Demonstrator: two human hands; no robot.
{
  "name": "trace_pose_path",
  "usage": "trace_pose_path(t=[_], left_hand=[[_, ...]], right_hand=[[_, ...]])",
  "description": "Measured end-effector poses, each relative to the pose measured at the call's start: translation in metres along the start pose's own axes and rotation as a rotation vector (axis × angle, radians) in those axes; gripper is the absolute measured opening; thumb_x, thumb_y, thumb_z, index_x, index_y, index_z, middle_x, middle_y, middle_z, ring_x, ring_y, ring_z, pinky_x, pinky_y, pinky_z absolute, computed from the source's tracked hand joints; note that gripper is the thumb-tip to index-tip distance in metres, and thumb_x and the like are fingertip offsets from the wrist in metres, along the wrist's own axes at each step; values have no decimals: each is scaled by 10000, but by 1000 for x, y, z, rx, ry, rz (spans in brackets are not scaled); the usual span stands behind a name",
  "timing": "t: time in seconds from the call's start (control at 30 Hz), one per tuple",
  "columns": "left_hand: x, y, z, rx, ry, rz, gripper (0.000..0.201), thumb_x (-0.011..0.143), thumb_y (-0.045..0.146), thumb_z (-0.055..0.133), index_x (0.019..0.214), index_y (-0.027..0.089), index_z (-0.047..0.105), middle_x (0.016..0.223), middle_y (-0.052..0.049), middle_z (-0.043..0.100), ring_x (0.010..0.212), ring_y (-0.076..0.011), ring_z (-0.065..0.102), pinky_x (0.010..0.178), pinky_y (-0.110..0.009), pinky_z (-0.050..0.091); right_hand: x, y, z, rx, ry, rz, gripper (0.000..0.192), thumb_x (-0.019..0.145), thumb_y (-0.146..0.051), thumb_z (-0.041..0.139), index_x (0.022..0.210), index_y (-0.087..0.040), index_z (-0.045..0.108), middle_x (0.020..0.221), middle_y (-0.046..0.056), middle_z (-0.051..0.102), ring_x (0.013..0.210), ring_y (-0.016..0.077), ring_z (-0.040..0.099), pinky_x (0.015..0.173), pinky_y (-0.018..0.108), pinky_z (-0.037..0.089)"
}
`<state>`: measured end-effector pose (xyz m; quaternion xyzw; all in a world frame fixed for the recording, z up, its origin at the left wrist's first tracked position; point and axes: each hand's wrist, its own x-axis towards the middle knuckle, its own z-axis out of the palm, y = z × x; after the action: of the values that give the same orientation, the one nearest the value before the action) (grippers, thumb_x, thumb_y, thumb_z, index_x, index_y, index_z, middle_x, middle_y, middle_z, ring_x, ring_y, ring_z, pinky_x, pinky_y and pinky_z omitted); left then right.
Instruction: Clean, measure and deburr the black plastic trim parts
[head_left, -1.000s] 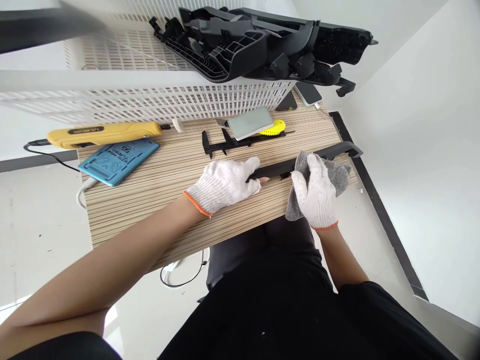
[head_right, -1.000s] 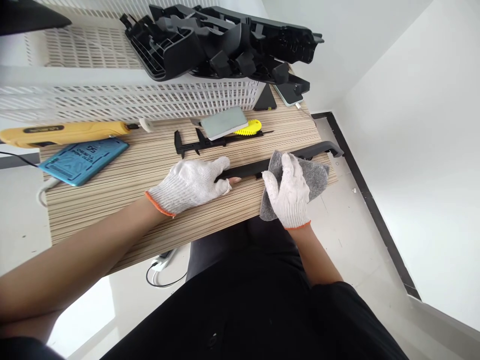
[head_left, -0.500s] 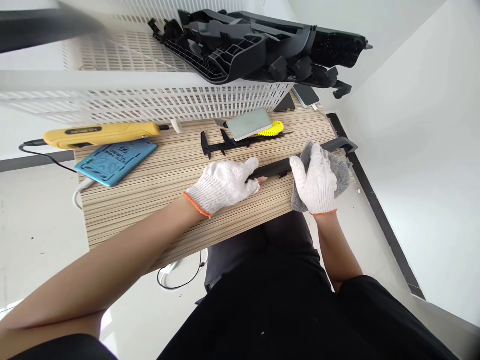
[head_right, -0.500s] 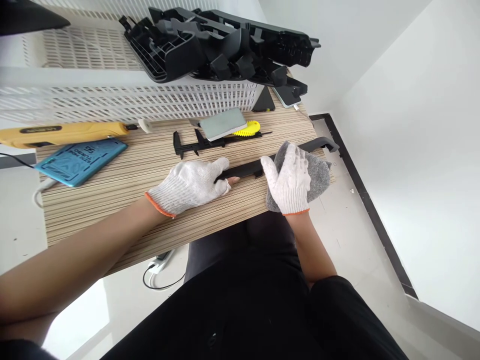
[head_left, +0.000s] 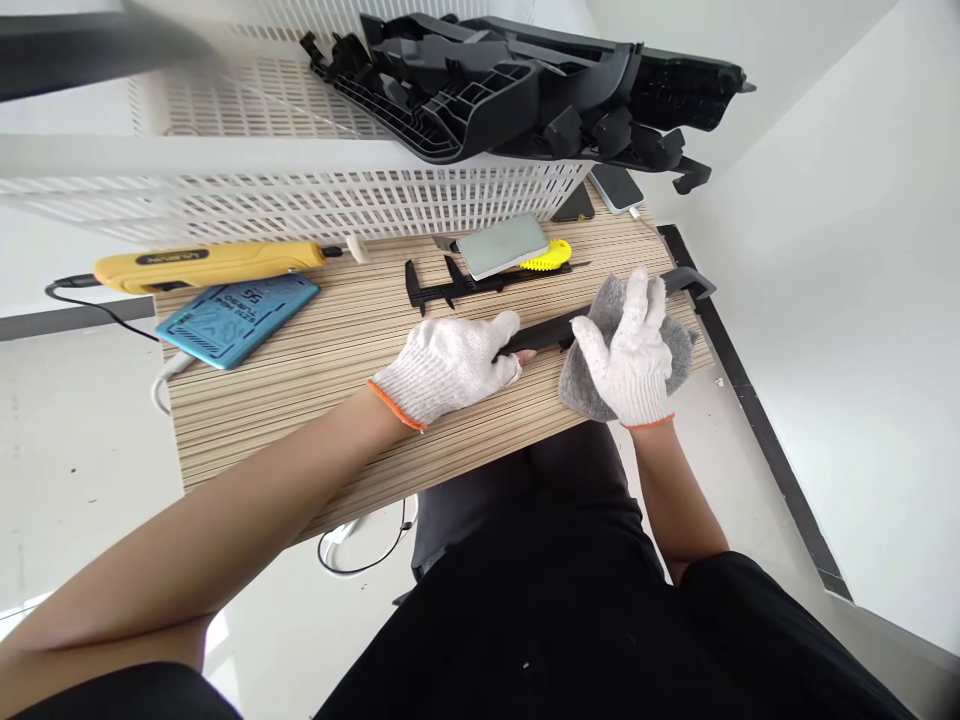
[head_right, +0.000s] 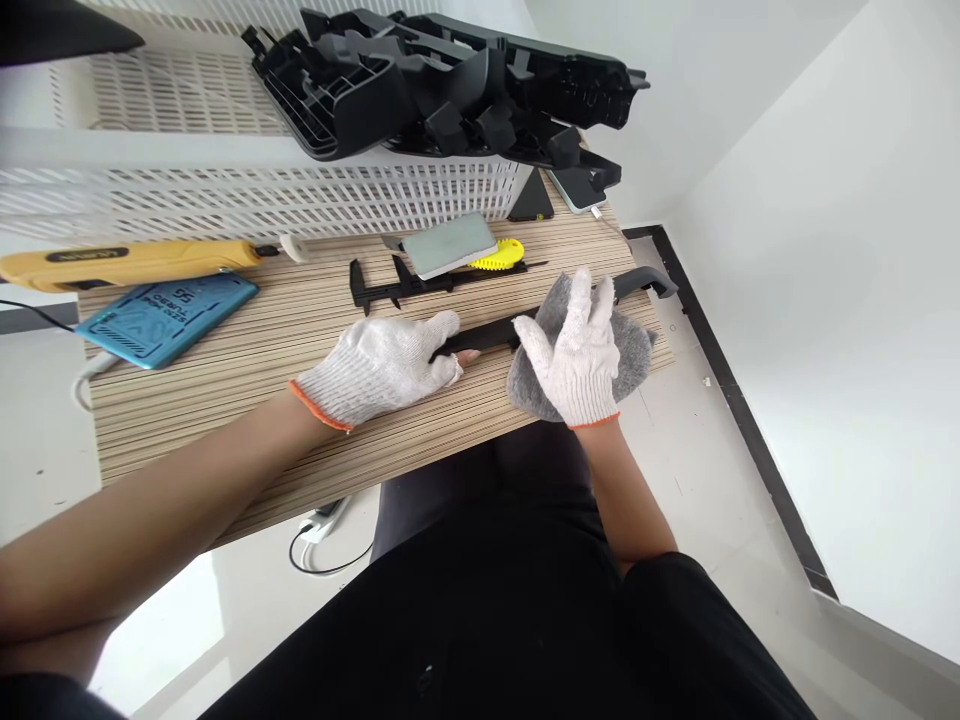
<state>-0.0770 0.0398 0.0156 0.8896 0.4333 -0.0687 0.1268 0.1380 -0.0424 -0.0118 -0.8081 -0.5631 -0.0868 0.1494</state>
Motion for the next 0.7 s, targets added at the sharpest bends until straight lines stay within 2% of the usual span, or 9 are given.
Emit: trace_pose_path(t=[0.07,0.13,0.27,0.33,0.5,0.7], left_hand=[[0,0,0,-3,6,-6,548,1000,626,329,1212,227,640,803,-106,745,814,-374,743,612,-369,456],[0,-1,1,-16,14,-4,547,1001,625,330,1212,226,640,801,-104,744,811,-365,741,621,-365,463],[0,-3,3,-40,38,-20,531,992,624,360,1182,223,651,785,-102,733,812,-356,735,644,-366,487],[1,-4,4,-45,40,-31,528,990,625,364,1167,223,657,780,-103,728,816,-361,735,652,-375,495],[1,-4,4,-51,59,-34,515,992,612,371,1162,221,659,814,-109,738,830,-360,739,668,-381,502],[2,-3,5,-57,46,-55,522,985,627,384,1178,223,651,825,-110,745,851,-353,741,697,-385,516]], right_hand=[[6,4,7,-4,36,-7,947,1011,-766,316,1696,-115,248,1704,276,334,1426,455,562,1007,555,608],[10,3,10,5,58,-14,932,1013,-763,329,1695,-132,259,1675,267,382,1394,443,590,1002,549,606],[14,-9,4,-14,24,46,959,986,-797,397,1678,-140,306,1498,254,559,1137,368,725,889,476,629],[13,-16,-2,-17,0,74,990,961,-819,439,1663,-128,331,1402,253,610,1025,339,746,837,449,627],[8,-24,-8,52,51,57,875,979,-803,418,1538,-132,467,1253,210,666,1064,345,736,843,464,628],[9,-16,-10,164,137,87,765,982,-797,426,1394,-165,546,1222,187,691,1014,313,757,832,465,639]])
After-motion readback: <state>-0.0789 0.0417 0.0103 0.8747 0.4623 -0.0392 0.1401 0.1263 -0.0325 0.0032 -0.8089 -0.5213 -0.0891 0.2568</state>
